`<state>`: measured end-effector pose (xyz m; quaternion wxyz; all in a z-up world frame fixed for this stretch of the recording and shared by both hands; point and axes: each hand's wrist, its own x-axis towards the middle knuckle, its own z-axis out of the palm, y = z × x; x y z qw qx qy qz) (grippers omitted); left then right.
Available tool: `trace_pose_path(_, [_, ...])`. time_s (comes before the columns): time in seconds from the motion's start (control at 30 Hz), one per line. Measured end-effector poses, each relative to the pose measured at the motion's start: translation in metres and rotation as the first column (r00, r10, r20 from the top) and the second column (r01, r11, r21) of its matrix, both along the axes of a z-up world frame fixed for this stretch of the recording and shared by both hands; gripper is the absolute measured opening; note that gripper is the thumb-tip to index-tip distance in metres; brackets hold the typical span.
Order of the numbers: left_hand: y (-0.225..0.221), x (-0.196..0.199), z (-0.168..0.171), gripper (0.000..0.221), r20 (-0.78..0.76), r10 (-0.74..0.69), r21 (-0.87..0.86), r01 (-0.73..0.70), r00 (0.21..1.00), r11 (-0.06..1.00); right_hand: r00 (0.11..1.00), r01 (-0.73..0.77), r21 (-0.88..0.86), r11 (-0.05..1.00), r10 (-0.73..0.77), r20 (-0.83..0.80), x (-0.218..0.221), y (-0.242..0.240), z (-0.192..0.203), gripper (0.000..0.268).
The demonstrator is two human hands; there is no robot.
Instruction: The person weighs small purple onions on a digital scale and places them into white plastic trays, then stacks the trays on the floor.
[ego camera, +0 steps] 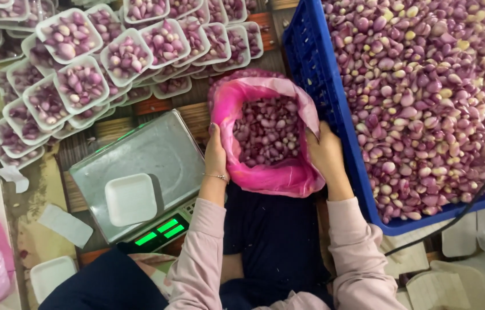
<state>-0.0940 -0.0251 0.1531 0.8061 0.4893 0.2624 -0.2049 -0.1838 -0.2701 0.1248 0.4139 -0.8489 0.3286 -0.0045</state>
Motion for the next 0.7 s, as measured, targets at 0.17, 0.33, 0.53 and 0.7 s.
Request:
trace_pose_path(0.17, [0.005,-0.005,-0.005,0.080,-0.121,-0.025,0.191,0.048,0.992,0.980,0.850,-0.189,-0.562,0.806,0.421,0.317,0.038,0.061,0.085,0.059])
trace_pose_path(0.33, [-0.011,-0.010,-0.084,0.072,0.033,0.022,0.233,-0.029,0.999,0.972,0.660,-0.747,-0.360,0.559,0.693,-0.291,0.115,0.073,0.014,0.098])
trace_pose_path(0.53, [-0.021,-0.062,-0.064,0.084,0.049,0.028,0.357,-0.043,0.998,0.933,0.544,-0.833,-0.263,0.487,0.635,-0.548,0.134,0.078,-0.003,0.116])
trace_pose_path(0.7, [-0.006,-0.068,-0.036,0.092,-0.042,0.047,0.089,-0.043,0.998,0.995,0.513,-0.856,-0.264,0.444,0.674,-0.531,0.102,0.065,-0.017,0.112])
